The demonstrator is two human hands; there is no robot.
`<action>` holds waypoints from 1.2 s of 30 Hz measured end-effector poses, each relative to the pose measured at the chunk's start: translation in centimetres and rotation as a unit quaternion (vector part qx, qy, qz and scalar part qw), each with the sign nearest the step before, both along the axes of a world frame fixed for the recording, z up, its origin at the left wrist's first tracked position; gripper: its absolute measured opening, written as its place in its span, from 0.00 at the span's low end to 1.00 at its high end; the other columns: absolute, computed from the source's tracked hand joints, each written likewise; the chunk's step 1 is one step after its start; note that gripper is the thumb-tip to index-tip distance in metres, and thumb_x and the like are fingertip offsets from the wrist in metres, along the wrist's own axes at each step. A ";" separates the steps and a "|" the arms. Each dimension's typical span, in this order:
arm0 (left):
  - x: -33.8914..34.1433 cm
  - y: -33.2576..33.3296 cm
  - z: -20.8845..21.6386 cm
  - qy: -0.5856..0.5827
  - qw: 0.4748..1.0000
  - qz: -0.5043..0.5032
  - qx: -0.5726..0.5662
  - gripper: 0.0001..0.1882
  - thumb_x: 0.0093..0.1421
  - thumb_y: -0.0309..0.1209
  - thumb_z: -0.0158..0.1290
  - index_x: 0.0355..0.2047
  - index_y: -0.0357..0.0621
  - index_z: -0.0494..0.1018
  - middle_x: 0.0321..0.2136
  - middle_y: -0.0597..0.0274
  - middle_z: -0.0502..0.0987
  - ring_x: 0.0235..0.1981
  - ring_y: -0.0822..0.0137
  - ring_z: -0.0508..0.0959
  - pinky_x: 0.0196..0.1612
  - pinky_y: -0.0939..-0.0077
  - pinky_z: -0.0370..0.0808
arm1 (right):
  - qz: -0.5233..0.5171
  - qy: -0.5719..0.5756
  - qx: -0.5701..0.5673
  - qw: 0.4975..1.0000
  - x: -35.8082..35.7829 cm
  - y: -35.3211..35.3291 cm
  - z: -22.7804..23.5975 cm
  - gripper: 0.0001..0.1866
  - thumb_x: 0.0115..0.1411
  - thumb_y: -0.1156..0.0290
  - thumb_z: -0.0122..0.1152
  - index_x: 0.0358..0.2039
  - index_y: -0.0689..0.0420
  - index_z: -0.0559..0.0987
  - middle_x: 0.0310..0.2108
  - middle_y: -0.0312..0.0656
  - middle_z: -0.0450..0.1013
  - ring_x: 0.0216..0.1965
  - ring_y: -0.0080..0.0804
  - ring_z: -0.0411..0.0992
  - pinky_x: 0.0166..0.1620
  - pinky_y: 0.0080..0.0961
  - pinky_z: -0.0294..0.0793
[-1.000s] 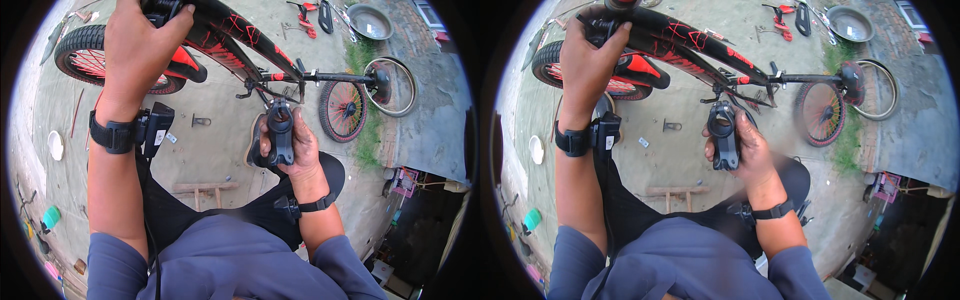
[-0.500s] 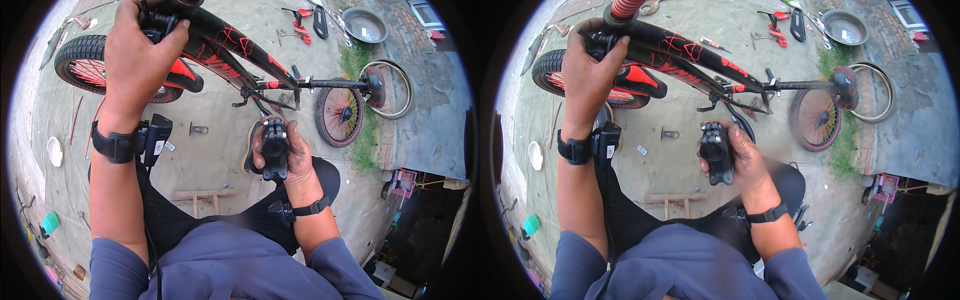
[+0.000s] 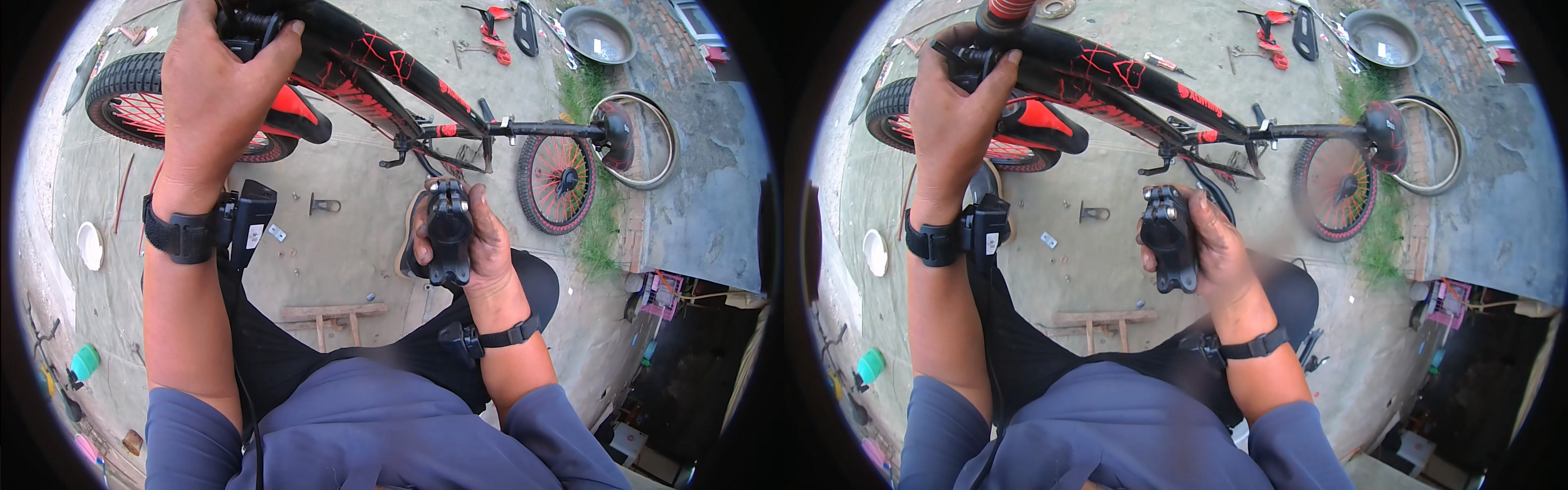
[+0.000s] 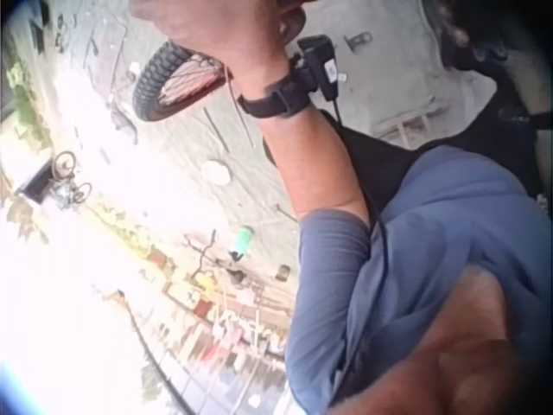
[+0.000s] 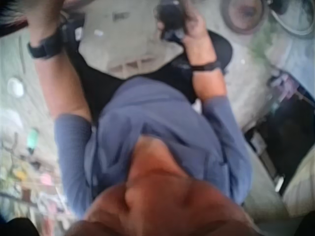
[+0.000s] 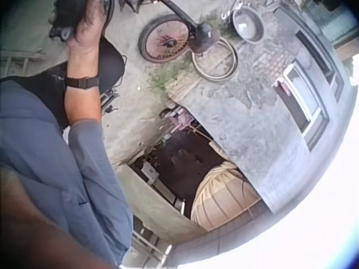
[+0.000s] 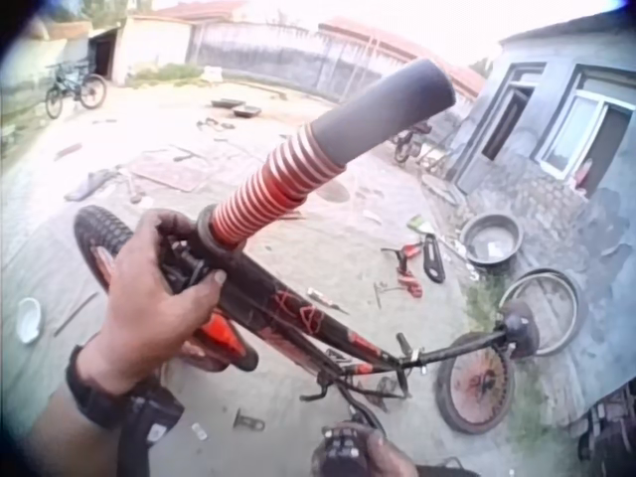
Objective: The person assembles the front end of a bicycle by installing the handlebar stem, handlebar, and brake lever onto the frame. The person then installs the seat post and saddle onto the frame.
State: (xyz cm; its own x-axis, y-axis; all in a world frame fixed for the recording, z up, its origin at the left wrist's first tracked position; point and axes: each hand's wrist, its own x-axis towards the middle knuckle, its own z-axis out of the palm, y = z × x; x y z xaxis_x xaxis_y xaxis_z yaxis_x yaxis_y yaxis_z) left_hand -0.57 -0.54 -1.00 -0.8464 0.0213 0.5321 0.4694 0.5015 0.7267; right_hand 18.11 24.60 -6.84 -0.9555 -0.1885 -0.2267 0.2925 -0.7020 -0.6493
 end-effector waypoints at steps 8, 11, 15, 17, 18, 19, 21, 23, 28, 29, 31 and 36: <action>-0.1 0.0 0.0 -0.012 1.000 0.007 -0.001 0.25 0.61 0.33 0.68 0.54 0.35 0.73 0.36 0.59 0.85 0.36 0.75 0.82 0.41 0.80 0.79 | -0.011 -0.030 -0.021 0.999 -0.4 0.0 -0.3 0.30 0.76 0.44 0.46 0.57 0.61 0.73 0.40 0.53 0.80 0.33 0.40 0.82 0.35 0.34 0.83; -0.1 -0.1 -0.2 -0.014 1.000 -0.003 0.012 0.25 0.61 0.33 0.68 0.54 0.35 0.73 0.36 0.60 0.85 0.36 0.76 0.82 0.41 0.81 0.79 | -0.029 -0.073 -0.034 0.996 -0.4 0.0 -0.4 0.29 0.75 0.46 0.48 0.59 0.60 0.73 0.42 0.54 0.79 0.34 0.42 0.82 0.36 0.36 0.83; -0.2 -0.1 -0.3 -0.008 1.000 -0.005 0.013 0.25 0.61 0.33 0.68 0.54 0.35 0.73 0.36 0.60 0.84 0.36 0.76 0.82 0.41 0.81 0.78 | -0.066 -0.110 0.016 0.992 -0.5 -0.4 0.0 0.28 0.74 0.49 0.52 0.63 0.58 0.71 0.47 0.55 0.77 0.38 0.45 0.81 0.40 0.40 0.84; -0.2 -0.1 -0.3 -0.003 1.000 0.000 0.004 0.25 0.61 0.33 0.68 0.54 0.35 0.73 0.36 0.60 0.84 0.36 0.76 0.82 0.42 0.81 0.78 | -0.068 -0.107 0.026 0.992 -0.5 -0.4 0.0 0.27 0.74 0.52 0.54 0.64 0.58 0.71 0.49 0.55 0.77 0.41 0.47 0.82 0.43 0.42 0.85; -0.2 -0.1 -0.2 -0.002 1.000 0.004 -0.002 0.25 0.61 0.34 0.68 0.54 0.35 0.73 0.36 0.60 0.84 0.36 0.76 0.82 0.42 0.81 0.78 | -0.065 -0.103 0.018 0.992 -0.5 -0.2 -0.2 0.27 0.73 0.53 0.55 0.64 0.58 0.71 0.51 0.56 0.77 0.42 0.48 0.82 0.44 0.43 0.85; -0.1 0.0 -0.1 -0.001 1.000 0.007 -0.008 0.25 0.61 0.34 0.68 0.54 0.35 0.74 0.36 0.60 0.84 0.36 0.76 0.82 0.42 0.81 0.78 | -0.061 -0.098 0.010 0.993 -0.5 -0.1 -0.3 0.27 0.73 0.54 0.56 0.65 0.58 0.70 0.52 0.56 0.77 0.43 0.49 0.82 0.45 0.44 0.85; -0.1 0.0 0.0 0.001 1.000 0.009 -0.013 0.25 0.61 0.34 0.68 0.54 0.35 0.74 0.36 0.60 0.84 0.36 0.76 0.82 0.42 0.81 0.78 | -0.066 -0.097 0.015 0.993 -0.6 -0.4 0.0 0.27 0.72 0.56 0.57 0.65 0.58 0.70 0.52 0.56 0.77 0.44 0.50 0.82 0.47 0.46 0.85; -0.1 0.0 0.1 -0.002 1.000 0.010 -0.012 0.25 0.61 0.34 0.68 0.54 0.34 0.74 0.36 0.60 0.84 0.36 0.76 0.81 0.42 0.81 0.78 | -0.069 -0.096 0.019 0.993 -0.8 -0.5 0.1 0.27 0.72 0.58 0.58 0.66 0.58 0.69 0.52 0.56 0.77 0.46 0.50 0.82 0.50 0.47 0.84; -0.1 0.0 -0.1 -0.006 1.000 0.007 0.000 0.25 0.61 0.33 0.68 0.54 0.34 0.74 0.37 0.61 0.84 0.36 0.76 0.81 0.43 0.81 0.78 | -0.057 -0.089 0.018 0.994 -0.9 -0.3 0.1 0.28 0.69 0.63 0.60 0.67 0.58 0.68 0.54 0.54 0.76 0.50 0.50 0.80 0.55 0.49 0.82; -0.1 0.0 -0.1 -0.004 1.000 0.008 -0.003 0.25 0.61 0.33 0.68 0.54 0.34 0.74 0.37 0.61 0.84 0.36 0.76 0.81 0.43 0.81 0.78 | -0.054 -0.088 0.018 0.994 -0.9 -0.3 0.1 0.29 0.69 0.64 0.61 0.67 0.59 0.68 0.54 0.54 0.75 0.51 0.50 0.80 0.56 0.49 0.81; -0.2 0.0 0.0 0.001 1.000 0.010 -0.009 0.25 0.61 0.33 0.68 0.54 0.34 0.74 0.37 0.61 0.84 0.36 0.77 0.81 0.43 0.81 0.78 | -0.047 -0.087 0.017 0.995 -1.0 -0.2 0.1 0.29 0.68 0.65 0.62 0.67 0.59 0.68 0.55 0.53 0.75 0.52 0.50 0.79 0.57 0.49 0.80; -0.2 0.0 -0.1 0.001 1.000 -0.001 0.003 0.25 0.61 0.33 0.68 0.54 0.34 0.73 0.38 0.61 0.84 0.37 0.77 0.81 0.44 0.81 0.78 | -0.061 -0.091 0.037 0.993 -1.1 -0.5 0.3 0.31 0.66 0.66 0.63 0.67 0.60 0.67 0.55 0.52 0.75 0.53 0.50 0.79 0.56 0.48 0.80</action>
